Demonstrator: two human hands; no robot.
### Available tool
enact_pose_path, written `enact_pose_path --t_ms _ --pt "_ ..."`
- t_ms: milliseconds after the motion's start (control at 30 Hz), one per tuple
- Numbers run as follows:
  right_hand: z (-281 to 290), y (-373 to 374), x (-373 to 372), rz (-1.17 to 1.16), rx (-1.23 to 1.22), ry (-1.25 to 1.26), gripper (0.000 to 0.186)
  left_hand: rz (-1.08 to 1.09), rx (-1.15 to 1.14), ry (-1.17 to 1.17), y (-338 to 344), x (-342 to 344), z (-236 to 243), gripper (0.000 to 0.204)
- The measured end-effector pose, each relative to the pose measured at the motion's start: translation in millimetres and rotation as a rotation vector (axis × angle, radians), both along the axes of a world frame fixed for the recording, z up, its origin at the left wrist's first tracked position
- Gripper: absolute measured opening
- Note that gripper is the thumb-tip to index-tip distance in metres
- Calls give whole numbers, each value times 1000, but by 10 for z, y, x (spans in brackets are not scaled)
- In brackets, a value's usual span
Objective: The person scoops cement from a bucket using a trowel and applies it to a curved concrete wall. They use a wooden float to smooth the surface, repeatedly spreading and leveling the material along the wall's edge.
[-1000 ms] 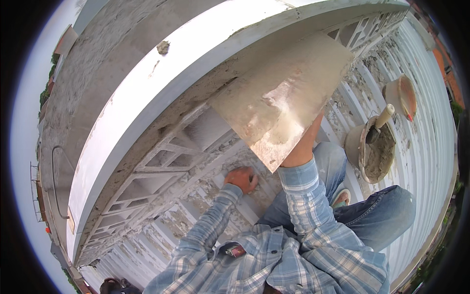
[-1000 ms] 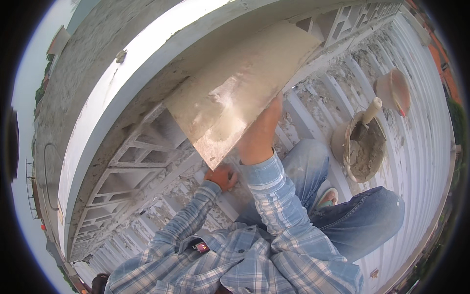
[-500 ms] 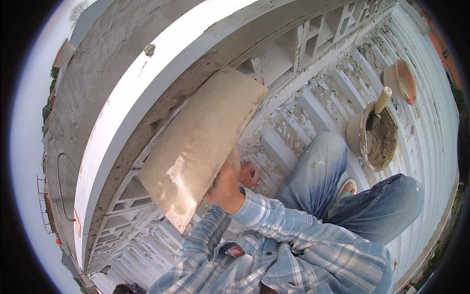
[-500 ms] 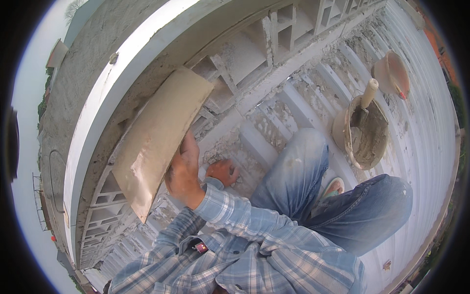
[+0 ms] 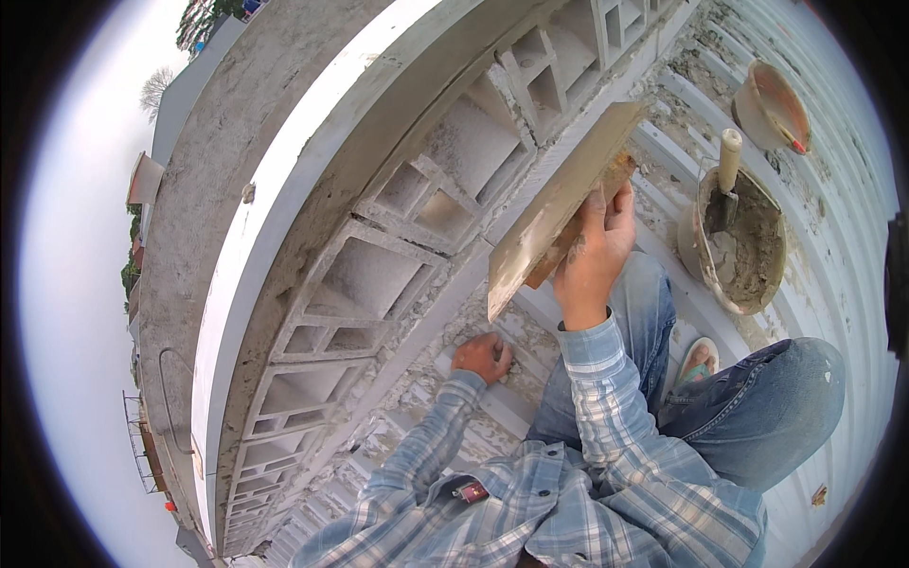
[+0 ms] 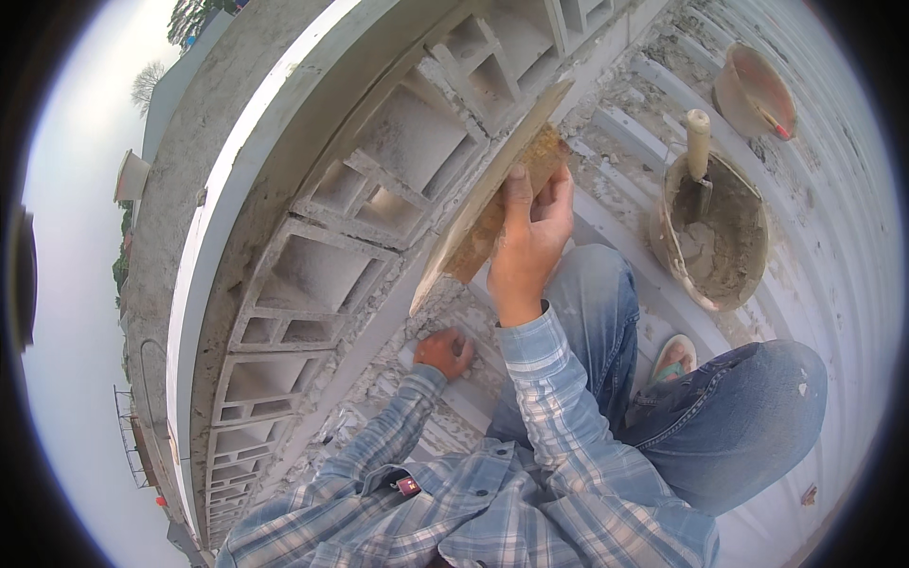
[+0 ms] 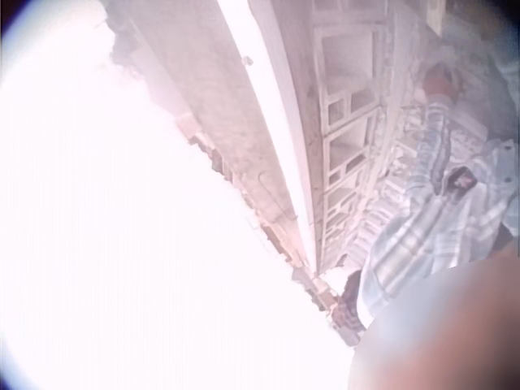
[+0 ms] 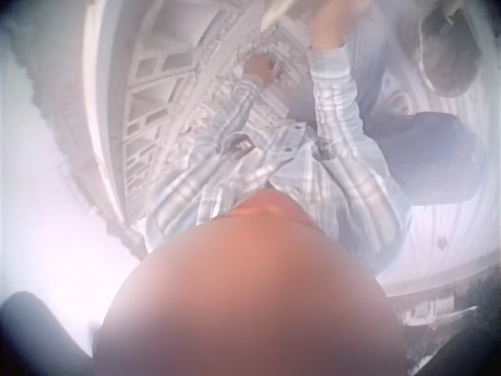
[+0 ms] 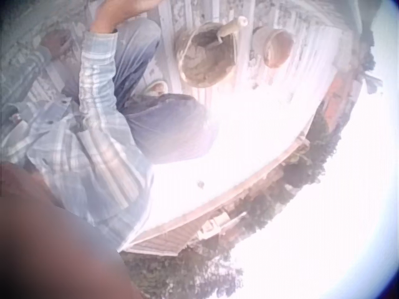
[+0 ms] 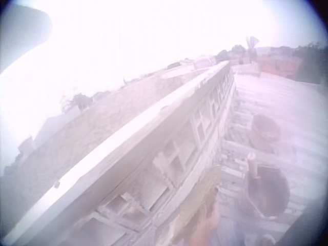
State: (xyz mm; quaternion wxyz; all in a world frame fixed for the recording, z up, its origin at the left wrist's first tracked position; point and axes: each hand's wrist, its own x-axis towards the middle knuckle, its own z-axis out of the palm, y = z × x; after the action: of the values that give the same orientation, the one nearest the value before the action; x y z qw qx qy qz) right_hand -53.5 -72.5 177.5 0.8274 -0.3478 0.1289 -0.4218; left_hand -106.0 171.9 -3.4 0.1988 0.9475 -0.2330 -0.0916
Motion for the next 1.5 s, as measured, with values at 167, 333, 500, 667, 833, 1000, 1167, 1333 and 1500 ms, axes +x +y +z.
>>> enact_pose_path --t_ms 167,333,500,667,833,1000,1167,1333,1500 --pt "204 322 188 -82 -588 80 52 -28 15 -28 -6 11 -26 25" --pt "250 474 505 -290 -783 -11 50 -41 44 -45 13 -25 -27 24" --pt "418 490 715 -240 -698 -11 47 -82 66 -125 100 -2 -248 25" --pt "641 818 615 -324 -875 -304 49 -213 86 -397 164 -57 -373 26" --pt "342 239 787 -234 -627 29 51 -23 137 151 -69 68 7 30" --pt "624 803 623 -297 -881 -274 52 -204 137 -364 207 -23 -416 29" --pt "378 369 754 -264 -603 4 48 -17 55 20 -47 -1 83 26" --pt "595 874 547 -241 -876 -315 48 -84 94 -163 97 -90 -35 25" --pt "517 588 550 -337 -752 -133 48 -118 77 -250 13 13 -41 26"
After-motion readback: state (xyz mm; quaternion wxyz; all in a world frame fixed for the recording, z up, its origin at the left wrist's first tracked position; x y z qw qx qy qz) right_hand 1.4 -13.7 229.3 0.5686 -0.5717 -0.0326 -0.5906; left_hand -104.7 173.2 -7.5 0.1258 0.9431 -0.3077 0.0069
